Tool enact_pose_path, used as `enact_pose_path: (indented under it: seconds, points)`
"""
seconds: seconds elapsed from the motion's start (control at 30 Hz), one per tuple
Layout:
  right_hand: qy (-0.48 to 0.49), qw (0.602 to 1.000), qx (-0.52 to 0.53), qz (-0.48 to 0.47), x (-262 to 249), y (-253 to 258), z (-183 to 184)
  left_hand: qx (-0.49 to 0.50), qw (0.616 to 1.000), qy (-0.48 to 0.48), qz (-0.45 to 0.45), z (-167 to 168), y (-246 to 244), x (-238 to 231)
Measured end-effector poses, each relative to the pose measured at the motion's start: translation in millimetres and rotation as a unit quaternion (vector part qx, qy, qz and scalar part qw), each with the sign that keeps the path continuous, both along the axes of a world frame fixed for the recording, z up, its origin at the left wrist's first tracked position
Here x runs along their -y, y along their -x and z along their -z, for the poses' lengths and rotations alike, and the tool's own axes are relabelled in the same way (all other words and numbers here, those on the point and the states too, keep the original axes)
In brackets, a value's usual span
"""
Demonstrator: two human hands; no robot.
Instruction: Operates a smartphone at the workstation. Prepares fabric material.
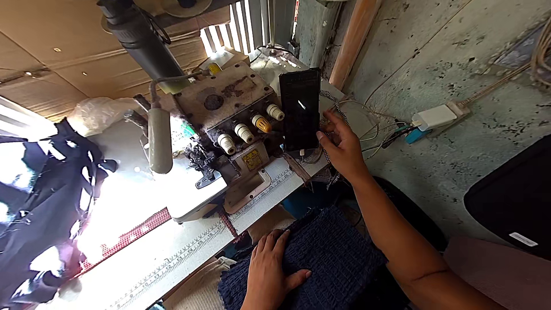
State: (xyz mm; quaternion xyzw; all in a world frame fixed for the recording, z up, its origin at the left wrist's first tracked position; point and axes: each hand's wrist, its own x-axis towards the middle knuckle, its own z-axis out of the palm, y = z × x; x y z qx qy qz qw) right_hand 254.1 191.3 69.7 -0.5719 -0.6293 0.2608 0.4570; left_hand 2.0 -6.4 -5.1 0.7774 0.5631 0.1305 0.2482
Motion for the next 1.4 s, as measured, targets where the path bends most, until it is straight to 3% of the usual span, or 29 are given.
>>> enact_pose_path:
  seconds: [0.9, 1.07, 1.23, 1.33, 1.4]
  points:
    - [-0.061, 0.998, -0.014, -0.004, 18, -1, 1, 0.004, 1.000, -0.005, -0.003, 0, 0, 1]
    - [0.032, 0.992, 0.017, -0.124, 43, -8, -6, 0.006, 1.000, -0.005, 0.000, -4, 0, 4]
    - [0.189, 0.967, 0.119, -0.122, 67, 5, -9, 0.018, 0.999, 0.028, 0.013, -15, 5, -3]
    - [0.217, 0.948, 0.166, -0.166, 68, 22, -17, -0.019, 0.995, 0.092, 0.026, -25, 5, -12]
    - [0.224, 0.934, 0.207, -0.185, 65, 37, -22, -0.065, 0.978, 0.193, 0.037, -38, 0, -22]
